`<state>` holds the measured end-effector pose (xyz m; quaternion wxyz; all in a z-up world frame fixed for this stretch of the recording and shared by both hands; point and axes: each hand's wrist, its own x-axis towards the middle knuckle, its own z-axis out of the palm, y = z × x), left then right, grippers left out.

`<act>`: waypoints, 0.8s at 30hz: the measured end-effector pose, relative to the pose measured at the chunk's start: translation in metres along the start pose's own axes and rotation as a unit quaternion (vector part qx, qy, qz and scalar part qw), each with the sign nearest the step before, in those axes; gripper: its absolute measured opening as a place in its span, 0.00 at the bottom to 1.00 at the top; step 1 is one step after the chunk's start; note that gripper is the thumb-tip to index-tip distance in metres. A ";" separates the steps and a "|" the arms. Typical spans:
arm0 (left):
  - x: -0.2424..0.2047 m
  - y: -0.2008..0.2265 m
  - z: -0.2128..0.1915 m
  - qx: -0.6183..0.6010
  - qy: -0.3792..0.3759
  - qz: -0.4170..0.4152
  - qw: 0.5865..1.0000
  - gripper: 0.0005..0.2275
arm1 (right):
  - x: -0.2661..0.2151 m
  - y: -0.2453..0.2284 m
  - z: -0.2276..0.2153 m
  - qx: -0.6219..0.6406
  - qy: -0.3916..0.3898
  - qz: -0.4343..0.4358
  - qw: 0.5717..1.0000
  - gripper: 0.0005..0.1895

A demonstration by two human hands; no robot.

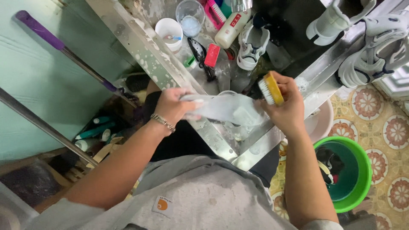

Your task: The person scrubs a white shoe insole with a yellow sponge, rinses it under running water, and repeats the scrubbing and rinsing cycle multiple times. The person handles the insole and sponge throughout the process.

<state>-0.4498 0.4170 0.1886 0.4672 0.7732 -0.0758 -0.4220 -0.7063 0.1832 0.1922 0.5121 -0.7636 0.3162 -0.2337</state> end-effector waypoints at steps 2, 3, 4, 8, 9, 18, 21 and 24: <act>-0.007 -0.026 -0.007 -0.041 -0.019 -0.027 0.999 0.21 | -0.012 -0.003 0.005 -0.077 0.034 -0.013 0.996 0.50; -0.005 -0.048 -0.012 0.034 -0.022 -0.004 0.999 0.20 | -0.018 -0.005 0.011 -0.052 0.035 -0.023 0.998 0.45; -0.004 -0.069 -0.017 0.109 -0.025 0.018 0.994 0.20 | -0.024 -0.007 0.018 -0.027 0.037 -0.032 0.998 0.40; -0.021 -0.090 0.004 0.004 -0.082 0.032 0.996 0.30 | -0.049 -0.010 0.050 0.004 -0.038 -0.018 0.999 0.28; -0.025 -0.090 0.011 -0.012 -0.106 0.056 0.993 0.30 | -0.054 -0.015 0.053 -0.114 -0.066 -0.056 0.990 0.33; -0.051 -0.048 0.056 -0.245 -0.266 0.082 0.929 0.34 | -0.051 0.026 0.019 -0.243 -0.039 -0.097 0.964 0.33; -0.026 -0.073 0.075 -0.227 -0.311 0.077 0.920 0.28 | -0.047 0.024 0.009 -0.270 -0.020 -0.082 0.959 0.31; -0.012 -0.095 0.095 -0.187 -0.298 0.101 0.931 0.32 | -0.048 0.037 0.022 -0.265 -0.013 -0.124 0.956 0.24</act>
